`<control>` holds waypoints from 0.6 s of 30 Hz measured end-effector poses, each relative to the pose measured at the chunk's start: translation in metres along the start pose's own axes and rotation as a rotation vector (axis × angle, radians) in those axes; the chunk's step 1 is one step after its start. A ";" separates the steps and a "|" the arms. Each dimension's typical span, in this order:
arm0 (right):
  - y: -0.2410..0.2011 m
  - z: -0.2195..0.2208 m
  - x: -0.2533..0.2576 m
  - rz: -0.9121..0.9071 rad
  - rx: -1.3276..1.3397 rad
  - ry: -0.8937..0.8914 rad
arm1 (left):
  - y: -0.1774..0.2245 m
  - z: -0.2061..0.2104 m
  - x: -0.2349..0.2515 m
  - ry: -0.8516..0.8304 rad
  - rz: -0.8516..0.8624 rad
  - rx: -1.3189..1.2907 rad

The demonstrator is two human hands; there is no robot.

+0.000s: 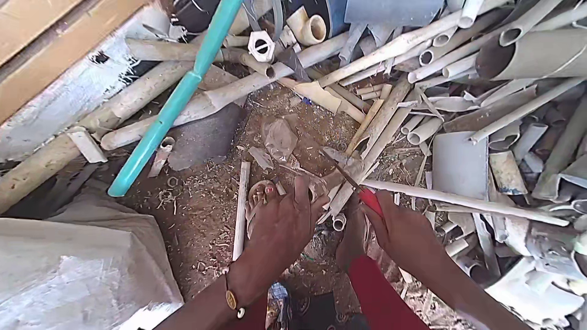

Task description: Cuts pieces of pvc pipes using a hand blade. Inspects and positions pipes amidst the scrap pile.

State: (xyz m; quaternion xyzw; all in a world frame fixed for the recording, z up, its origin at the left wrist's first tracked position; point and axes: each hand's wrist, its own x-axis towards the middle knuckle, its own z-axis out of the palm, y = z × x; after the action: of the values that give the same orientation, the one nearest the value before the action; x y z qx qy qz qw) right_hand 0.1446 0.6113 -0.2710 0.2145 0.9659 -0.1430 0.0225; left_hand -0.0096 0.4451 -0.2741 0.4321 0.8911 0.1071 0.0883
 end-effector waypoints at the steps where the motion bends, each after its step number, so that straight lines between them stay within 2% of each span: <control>1: -0.004 -0.013 0.007 -0.052 0.035 0.108 | -0.001 0.001 0.006 0.044 0.003 -0.003; 3: -0.018 -0.036 0.002 -0.120 0.138 0.287 | 0.001 0.003 0.004 0.090 0.008 -0.022; 5: -0.018 -0.025 -0.009 -0.101 0.141 0.357 | 0.002 0.002 0.005 0.098 0.020 -0.027; 8: 0.019 0.045 -0.016 -0.019 0.025 0.190 | 0.006 -0.003 0.006 0.046 0.015 -0.019; 9: 0.024 0.048 -0.016 0.037 0.016 0.096 | 0.008 0.000 0.006 0.061 0.024 -0.017; 11: 0.015 0.030 -0.009 0.057 0.056 0.020 | 0.006 0.004 0.006 0.130 0.002 -0.011; 12: 0.004 0.017 -0.014 0.064 0.095 0.059 | 0.008 0.003 0.006 0.117 0.001 -0.007; 15: -0.022 -0.010 -0.008 -0.051 0.202 0.345 | 0.007 0.000 0.015 0.121 -0.027 0.011; 17: -0.021 0.006 -0.014 -0.009 0.165 0.371 | 0.005 0.001 0.014 0.137 -0.010 0.011; 18: -0.008 0.027 -0.013 0.051 0.101 0.302 | 0.005 0.002 0.014 0.120 -0.006 0.006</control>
State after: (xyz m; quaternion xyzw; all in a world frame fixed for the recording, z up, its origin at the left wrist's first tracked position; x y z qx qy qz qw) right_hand 0.1531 0.5916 -0.2933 0.2590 0.9442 -0.1568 -0.1299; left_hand -0.0138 0.4591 -0.2752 0.4224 0.8964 0.1300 0.0335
